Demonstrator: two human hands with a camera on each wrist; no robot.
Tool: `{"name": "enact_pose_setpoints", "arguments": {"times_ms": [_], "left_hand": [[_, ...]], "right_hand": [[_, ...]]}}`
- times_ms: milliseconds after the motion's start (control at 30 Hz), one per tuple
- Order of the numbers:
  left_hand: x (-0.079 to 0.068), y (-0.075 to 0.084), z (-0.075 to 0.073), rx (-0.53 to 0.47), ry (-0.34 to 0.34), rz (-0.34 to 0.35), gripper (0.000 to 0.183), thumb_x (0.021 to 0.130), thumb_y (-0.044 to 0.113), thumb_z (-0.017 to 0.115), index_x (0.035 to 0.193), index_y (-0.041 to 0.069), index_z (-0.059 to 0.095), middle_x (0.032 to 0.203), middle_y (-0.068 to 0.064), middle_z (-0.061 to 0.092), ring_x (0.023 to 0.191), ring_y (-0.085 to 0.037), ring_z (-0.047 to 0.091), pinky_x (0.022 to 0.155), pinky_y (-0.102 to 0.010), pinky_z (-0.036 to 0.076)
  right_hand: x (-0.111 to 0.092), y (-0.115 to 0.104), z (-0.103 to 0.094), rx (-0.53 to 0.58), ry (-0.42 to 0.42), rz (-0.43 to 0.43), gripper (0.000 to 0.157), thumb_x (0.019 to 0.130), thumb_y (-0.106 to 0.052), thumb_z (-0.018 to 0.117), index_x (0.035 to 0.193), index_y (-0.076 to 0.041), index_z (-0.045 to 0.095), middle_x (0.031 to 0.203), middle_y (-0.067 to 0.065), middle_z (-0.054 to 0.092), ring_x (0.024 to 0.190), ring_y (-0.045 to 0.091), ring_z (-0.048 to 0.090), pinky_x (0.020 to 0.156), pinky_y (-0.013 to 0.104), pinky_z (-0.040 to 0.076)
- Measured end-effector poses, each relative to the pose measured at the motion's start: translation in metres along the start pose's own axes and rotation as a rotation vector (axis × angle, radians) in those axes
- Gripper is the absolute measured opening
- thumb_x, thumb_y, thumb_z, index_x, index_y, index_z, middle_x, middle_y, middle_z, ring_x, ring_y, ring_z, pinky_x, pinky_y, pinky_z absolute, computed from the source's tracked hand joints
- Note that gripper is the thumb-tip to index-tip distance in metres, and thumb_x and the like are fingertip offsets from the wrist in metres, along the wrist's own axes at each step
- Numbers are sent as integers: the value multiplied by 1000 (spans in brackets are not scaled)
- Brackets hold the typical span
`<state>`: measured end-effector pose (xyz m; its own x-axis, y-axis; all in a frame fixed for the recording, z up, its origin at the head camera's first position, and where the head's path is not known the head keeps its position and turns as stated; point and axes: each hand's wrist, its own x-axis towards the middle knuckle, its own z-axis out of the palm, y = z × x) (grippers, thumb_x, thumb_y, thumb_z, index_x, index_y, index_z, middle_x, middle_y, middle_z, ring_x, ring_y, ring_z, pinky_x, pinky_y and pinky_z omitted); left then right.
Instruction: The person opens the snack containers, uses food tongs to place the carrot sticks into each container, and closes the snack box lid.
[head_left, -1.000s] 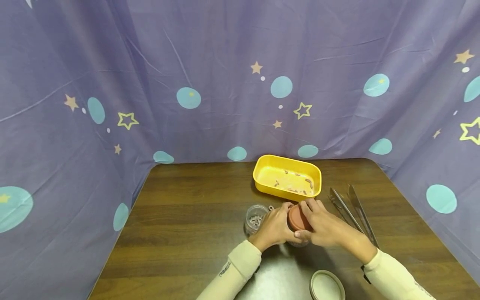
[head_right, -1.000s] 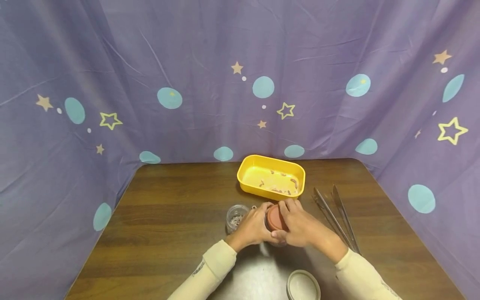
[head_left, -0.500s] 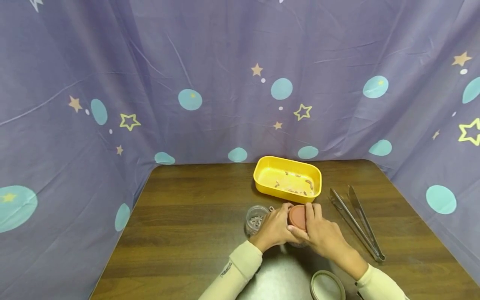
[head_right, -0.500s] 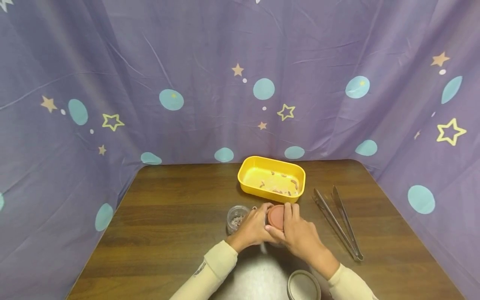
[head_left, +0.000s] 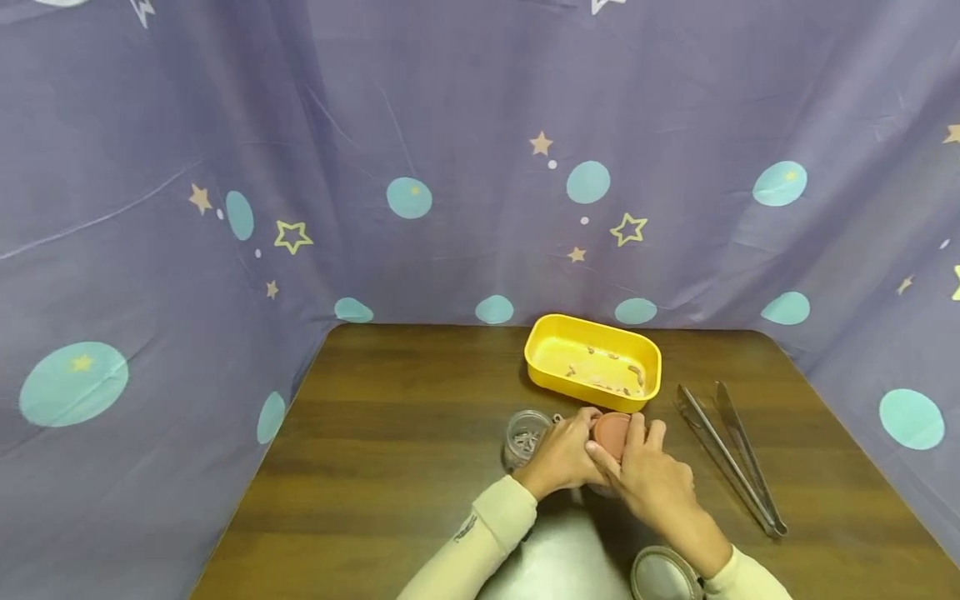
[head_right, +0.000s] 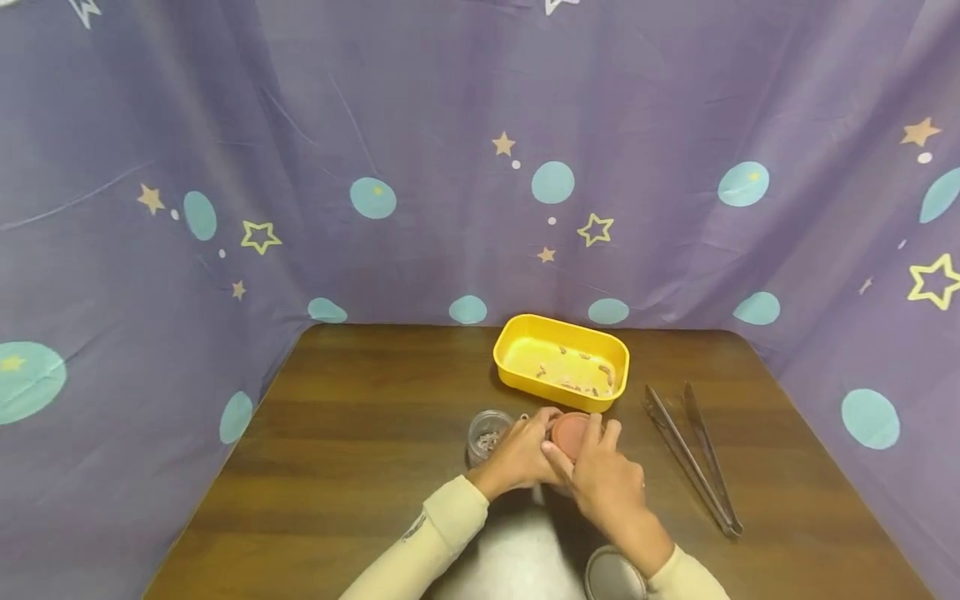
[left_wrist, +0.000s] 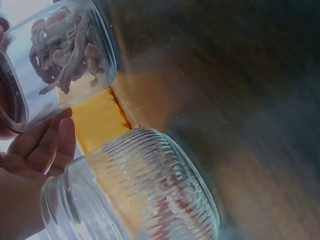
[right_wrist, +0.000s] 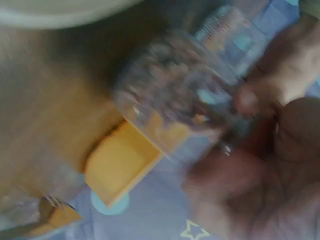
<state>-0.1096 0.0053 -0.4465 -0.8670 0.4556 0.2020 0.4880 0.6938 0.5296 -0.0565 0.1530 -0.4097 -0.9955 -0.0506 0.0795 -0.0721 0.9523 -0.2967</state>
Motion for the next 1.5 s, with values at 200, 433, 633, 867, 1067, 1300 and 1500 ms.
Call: {"name": "enact_pose_setpoints", "arguments": {"times_ms": [200, 433, 633, 867, 1067, 1300, 1500], "left_hand": [[-9, -2, 10, -22, -45, -24, 92, 63, 58, 92, 135, 12, 56, 115, 1, 72, 92, -8, 66, 78, -21, 54], [-16, -7, 10, -63, -44, -68, 96, 59, 60, 93, 133, 13, 55, 114, 1, 71, 90, -8, 64, 77, -21, 53], [-12, -6, 5, -45, -23, -54, 94, 59, 56, 95, 133, 14, 55, 112, -1, 72, 89, -8, 65, 76, -21, 53], [-9, -7, -5, -14, -57, -3, 108, 57, 61, 94, 142, 9, 50, 132, -4, 63, 118, -15, 61, 100, -31, 52], [-13, -17, -30, 98, -44, 41, 129, 59, 62, 92, 156, 2, 33, 158, -14, 43, 143, -27, 47, 120, -43, 35], [-24, -47, -50, 160, -13, -7, 126, 60, 61, 92, 154, 0, 36, 159, -16, 42, 146, -32, 42, 122, -47, 32], [-31, -63, -48, 93, -38, -53, 118, 63, 59, 91, 152, -1, 41, 153, -21, 48, 142, -33, 46, 120, -50, 35]], "right_hand": [[-3, 20, -29, 243, -288, -284, 81, 100, -38, 63, 152, 14, 27, 158, 39, 18, 135, 63, 35, 95, 72, 46], [10, 32, -33, 242, -328, -504, 65, 93, -12, 71, 146, 7, 39, 135, 20, 58, 119, 37, 50, 86, 45, 53], [8, 25, -27, 232, -252, -402, 52, 94, -12, 71, 137, 1, 43, 112, 9, 63, 112, 32, 49, 78, 37, 52], [5, 30, -22, 278, -153, -369, 67, 94, -30, 73, 141, 3, 38, 145, 31, 48, 123, 42, 53, 88, 51, 54], [-8, 45, -28, 334, -216, -256, 103, 84, -48, 80, 150, 8, 23, 150, 38, 36, 132, 57, 41, 95, 69, 47], [-48, 73, -21, 169, -478, -180, 126, 61, -51, 92, 154, 2, 25, 151, 33, 34, 127, 67, 38, 92, 79, 41], [-64, 75, 8, 52, -591, -228, 115, 58, -52, 93, 151, -11, 39, 142, 19, 41, 121, 51, 47, 82, 71, 50]]}}
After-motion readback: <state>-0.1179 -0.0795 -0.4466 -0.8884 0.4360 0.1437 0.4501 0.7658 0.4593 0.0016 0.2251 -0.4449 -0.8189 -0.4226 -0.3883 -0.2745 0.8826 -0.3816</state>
